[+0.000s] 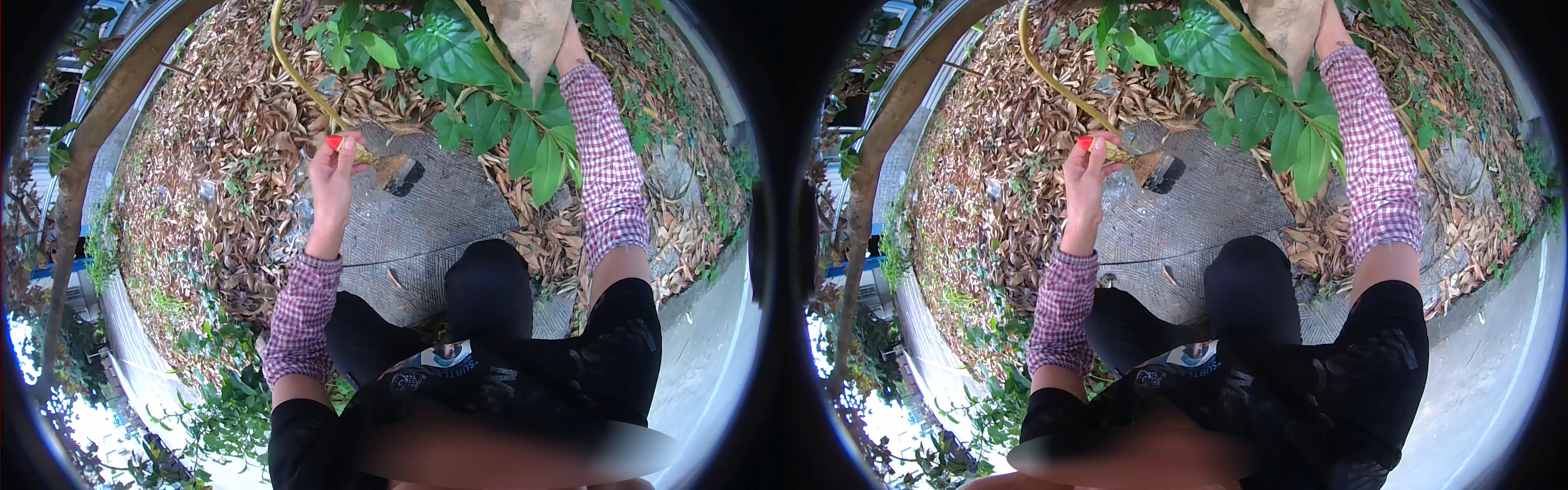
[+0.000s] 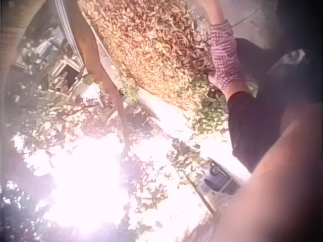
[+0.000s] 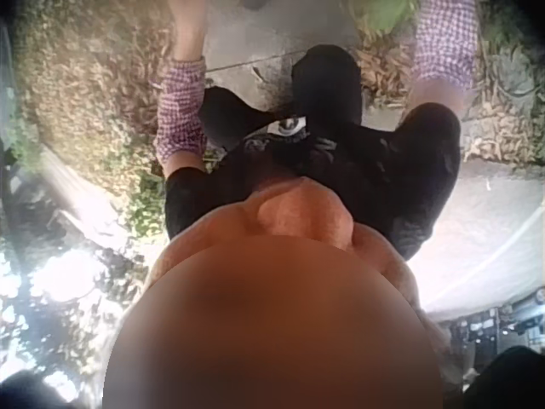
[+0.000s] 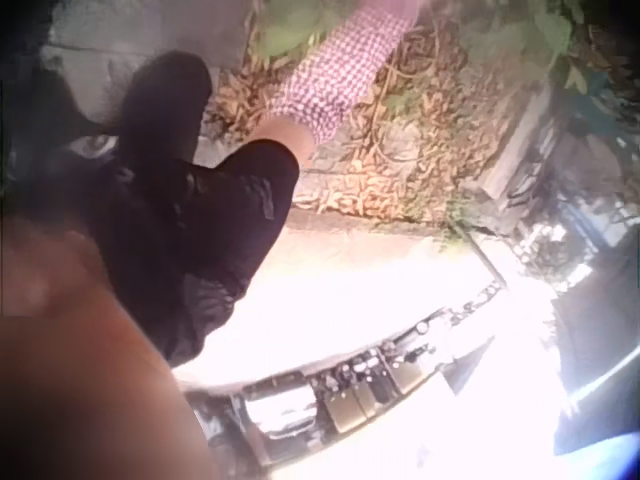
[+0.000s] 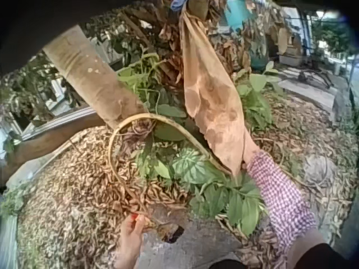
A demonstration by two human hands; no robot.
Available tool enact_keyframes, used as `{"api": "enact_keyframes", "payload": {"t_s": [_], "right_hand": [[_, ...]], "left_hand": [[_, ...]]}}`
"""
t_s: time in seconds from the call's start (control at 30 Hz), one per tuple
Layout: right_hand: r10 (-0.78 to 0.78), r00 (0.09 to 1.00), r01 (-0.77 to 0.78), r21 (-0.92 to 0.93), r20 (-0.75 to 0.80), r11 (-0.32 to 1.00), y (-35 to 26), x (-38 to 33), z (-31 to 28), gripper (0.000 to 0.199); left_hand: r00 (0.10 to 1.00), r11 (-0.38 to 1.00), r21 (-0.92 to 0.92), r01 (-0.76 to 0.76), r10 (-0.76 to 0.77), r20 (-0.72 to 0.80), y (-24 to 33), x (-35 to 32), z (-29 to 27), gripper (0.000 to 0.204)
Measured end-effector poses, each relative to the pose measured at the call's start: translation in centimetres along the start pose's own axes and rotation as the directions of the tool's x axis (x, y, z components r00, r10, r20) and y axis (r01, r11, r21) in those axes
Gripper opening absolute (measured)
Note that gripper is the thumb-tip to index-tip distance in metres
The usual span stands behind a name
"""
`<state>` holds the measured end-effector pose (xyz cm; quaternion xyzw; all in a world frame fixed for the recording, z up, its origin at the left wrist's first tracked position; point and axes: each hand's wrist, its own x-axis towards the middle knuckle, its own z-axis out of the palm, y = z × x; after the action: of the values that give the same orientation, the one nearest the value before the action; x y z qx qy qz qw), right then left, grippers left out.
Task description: Cleaning and maintaining outdoor equipment pipes and surfaces using a brush.
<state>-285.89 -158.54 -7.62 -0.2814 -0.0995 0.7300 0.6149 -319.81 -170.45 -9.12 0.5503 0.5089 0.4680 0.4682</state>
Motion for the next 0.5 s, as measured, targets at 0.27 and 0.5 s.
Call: {"api": "enact_keyframes", "payload": {"t_s": [0.27,0.5], "right_hand": [[0.318,0.942,-0.332,0.176,0.104,0.927,-0.2,-1.3,2.9,0.037],[0.406,0.884,-0.463,0.315,0.232,0.828,-3.2,-2.8,2.5,0.033]], "left_hand": [[0.868,0.930,-0.323,0.173,-0.299,-0.396,-15.1,1.7,-5.6,0.022],[0.821,0.844,-0.507,0.177,-0.410,-0.397,-17.2,4.1,-6.0,0.020]]}}
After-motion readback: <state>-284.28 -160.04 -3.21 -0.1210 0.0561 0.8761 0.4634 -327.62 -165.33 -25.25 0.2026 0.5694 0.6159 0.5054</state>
